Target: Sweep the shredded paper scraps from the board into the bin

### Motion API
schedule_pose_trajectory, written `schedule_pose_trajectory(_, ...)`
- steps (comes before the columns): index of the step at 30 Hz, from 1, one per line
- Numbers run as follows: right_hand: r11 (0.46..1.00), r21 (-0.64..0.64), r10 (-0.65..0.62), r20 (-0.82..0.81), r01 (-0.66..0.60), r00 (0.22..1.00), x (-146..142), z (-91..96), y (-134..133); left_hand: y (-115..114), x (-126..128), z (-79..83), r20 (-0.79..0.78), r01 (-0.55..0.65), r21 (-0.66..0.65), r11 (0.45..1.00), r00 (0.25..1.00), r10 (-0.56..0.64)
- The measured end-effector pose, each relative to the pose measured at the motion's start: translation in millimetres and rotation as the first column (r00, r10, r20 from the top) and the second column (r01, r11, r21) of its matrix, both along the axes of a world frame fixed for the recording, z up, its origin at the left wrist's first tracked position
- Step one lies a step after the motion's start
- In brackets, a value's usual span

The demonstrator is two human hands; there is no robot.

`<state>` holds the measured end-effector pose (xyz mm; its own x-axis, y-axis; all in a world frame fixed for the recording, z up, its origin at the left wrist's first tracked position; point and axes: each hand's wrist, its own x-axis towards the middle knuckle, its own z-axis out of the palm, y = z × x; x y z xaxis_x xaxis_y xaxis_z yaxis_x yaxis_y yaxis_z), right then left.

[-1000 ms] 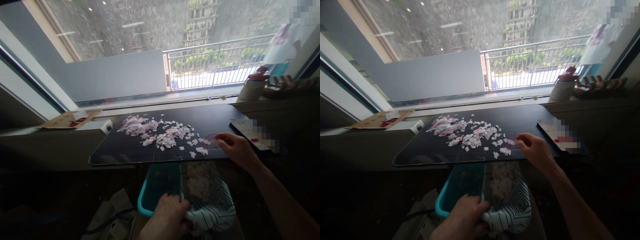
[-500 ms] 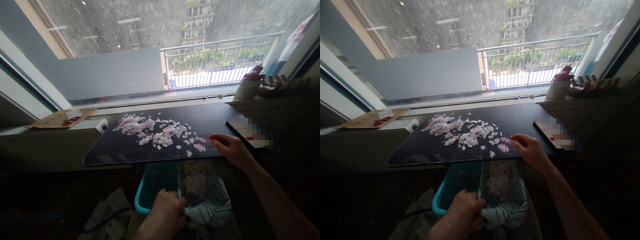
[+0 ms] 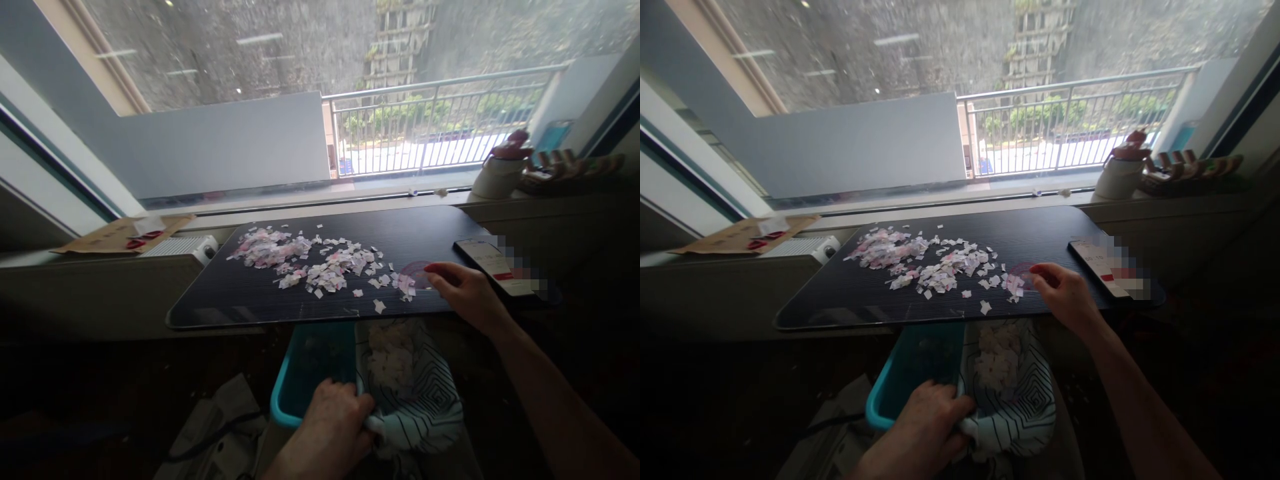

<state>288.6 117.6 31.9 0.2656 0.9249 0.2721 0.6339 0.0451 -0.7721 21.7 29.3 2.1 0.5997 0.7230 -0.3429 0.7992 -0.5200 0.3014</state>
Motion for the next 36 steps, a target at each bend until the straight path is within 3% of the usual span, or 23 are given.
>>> schedule_pose_trajectory(19, 1.0, 0.031, 0.001, 0.058, -0.003, 0.998, 4, -2.5, 3, -1, -10, -4.8, 0.089, -0.042, -0.043, 0.998, 0.995, 0.045)
schedule_pose_trajectory(22, 0.998, 0.002, 0.057, 0.041, -0.057, 0.998, 5, -1.9, 4, 0, -14, 1.8, 0.137, -0.05, -0.026, 0.998, 0.989, 0.053)
schedule_pose_trajectory(25, 1.0, 0.017, 0.025, 0.018, -0.026, 1.0, 5, -0.5, 4, 7, -18, 15.2, 0.227, -0.097, 0.026, 0.995, 0.97, 0.088)
schedule_pose_trajectory(30, 0.979, -0.012, 0.203, -0.056, -0.204, 0.978, -9, -2.8, -2, 26, -17, 36.1, 0.344, -0.313, 0.159, 0.936, 0.907, 0.245)
schedule_pose_trajectory(33, 0.969, 0.013, 0.246, -0.082, -0.245, 0.966, -20, -7.1, -7, 26, -11, 34.3, 0.296, -0.24, 0.178, 0.954, 0.938, 0.181)
schedule_pose_trajectory(36, 0.963, -0.003, 0.267, -0.071, -0.268, 0.961, -23, -7.9, -11, 14, -7, 24.0, 0.188, -0.107, 0.09, 0.99, 0.978, 0.089)
